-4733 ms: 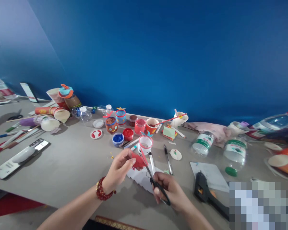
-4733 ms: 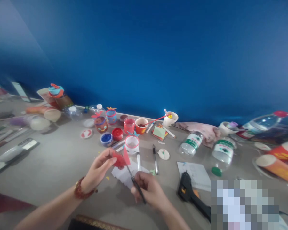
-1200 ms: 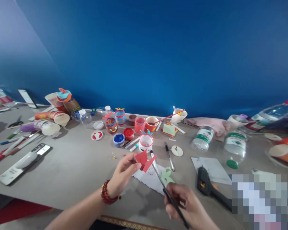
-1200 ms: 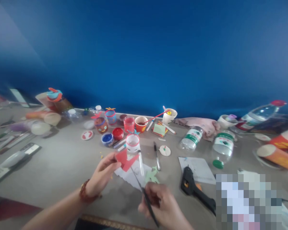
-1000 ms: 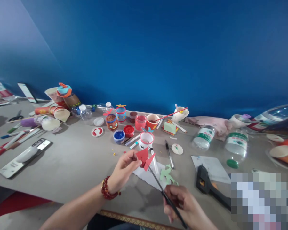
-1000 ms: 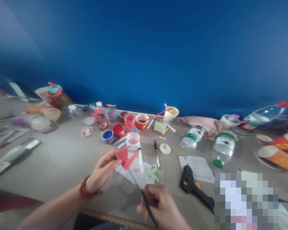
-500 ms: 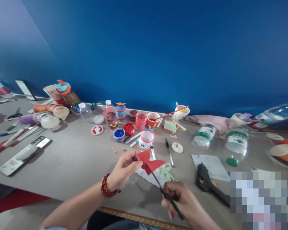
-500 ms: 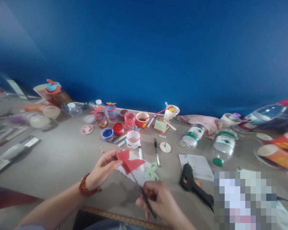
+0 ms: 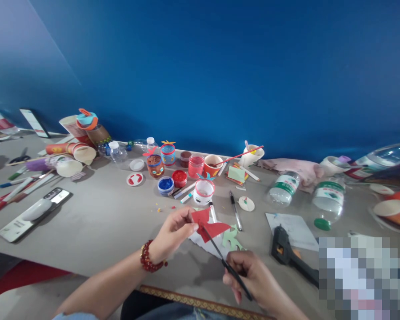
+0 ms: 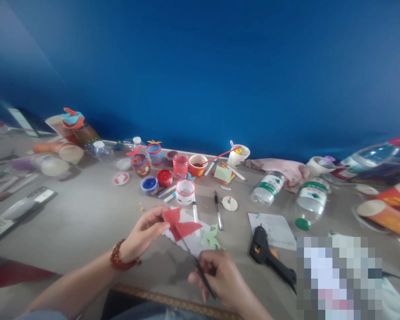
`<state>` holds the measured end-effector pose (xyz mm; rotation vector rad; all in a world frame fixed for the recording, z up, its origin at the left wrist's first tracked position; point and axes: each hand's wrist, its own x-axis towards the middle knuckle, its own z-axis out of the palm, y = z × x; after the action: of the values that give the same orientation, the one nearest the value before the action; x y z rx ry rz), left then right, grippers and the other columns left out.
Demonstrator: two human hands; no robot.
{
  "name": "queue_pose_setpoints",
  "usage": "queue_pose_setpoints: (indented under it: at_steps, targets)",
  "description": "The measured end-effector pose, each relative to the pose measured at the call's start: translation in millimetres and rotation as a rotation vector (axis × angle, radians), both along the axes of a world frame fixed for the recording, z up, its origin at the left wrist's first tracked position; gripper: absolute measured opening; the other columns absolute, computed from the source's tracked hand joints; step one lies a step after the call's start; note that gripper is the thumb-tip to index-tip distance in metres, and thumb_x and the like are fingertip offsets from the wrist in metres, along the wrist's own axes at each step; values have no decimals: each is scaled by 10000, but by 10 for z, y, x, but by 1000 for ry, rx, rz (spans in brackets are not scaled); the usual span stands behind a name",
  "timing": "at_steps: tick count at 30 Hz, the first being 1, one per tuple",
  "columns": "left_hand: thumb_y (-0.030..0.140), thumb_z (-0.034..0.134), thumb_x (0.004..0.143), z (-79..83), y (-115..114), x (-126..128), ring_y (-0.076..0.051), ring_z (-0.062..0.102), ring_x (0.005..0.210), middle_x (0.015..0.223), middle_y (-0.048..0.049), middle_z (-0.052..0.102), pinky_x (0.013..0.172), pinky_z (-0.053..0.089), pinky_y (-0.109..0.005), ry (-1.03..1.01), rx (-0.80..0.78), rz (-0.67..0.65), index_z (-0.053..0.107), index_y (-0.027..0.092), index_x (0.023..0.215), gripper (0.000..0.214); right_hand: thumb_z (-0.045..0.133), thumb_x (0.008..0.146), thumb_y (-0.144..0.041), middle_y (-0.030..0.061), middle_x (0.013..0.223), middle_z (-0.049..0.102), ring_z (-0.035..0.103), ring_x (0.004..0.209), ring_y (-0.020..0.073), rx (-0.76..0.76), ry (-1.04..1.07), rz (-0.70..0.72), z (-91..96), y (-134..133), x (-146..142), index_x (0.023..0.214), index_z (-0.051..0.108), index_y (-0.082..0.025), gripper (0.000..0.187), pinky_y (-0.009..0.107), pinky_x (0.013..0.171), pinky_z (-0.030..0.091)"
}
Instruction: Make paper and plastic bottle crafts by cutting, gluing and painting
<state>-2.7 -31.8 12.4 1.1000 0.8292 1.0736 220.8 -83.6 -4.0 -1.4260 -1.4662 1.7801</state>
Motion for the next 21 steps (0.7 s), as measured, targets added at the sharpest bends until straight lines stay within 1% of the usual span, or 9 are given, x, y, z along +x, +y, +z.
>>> queue_pose_setpoints:
  at_steps: [6,9,11,13,17,21]
  targets:
    - [396,689,789,6,2,1,-112,396,625,672,17,474,602,345,-226,4,0,-7,581,153,746,269,793,644,-491,-92,422,404,499,349,83,8,-12,-3,-35,-15,5,510,299,-222,578,178,362,282]
    - [396,693,787,15,3,4,-111,399,626,673,16,475,603,348,-226,-3,-3,-7,580,152,752,271,787,658,-482,-87,426,420,498,353,84,7,-18,-12,-25,-12,0,513,304,-221,568,178,367,292]
    - [390,691,790,16,3,5,-109,396,625,674,15,476,601,345,-225,-7,-5,-10,579,151,755,267,789,648,-494,-85,431,426,489,348,81,6,-19,-17,-18,-4,-4,508,295,-222,581,178,359,293]
    - [387,690,793,14,2,4,-107,394,625,677,15,475,603,341,-223,-6,-5,-14,576,149,755,266,797,627,-511,-89,422,400,482,340,81,11,-16,-11,-21,2,-5,502,286,-225,599,177,348,279]
    - [396,690,789,7,3,-3,-110,400,626,677,10,484,607,344,-226,10,-6,-12,575,149,737,278,800,625,-523,-101,410,357,490,340,85,3,-10,1,-55,-2,11,514,300,-226,592,175,352,265]
    - [400,692,785,8,7,-3,-113,402,623,673,7,489,596,339,-227,18,-2,-14,573,154,726,280,795,640,-517,-102,408,369,491,348,84,2,4,3,-70,-5,25,515,316,-221,577,175,365,275]
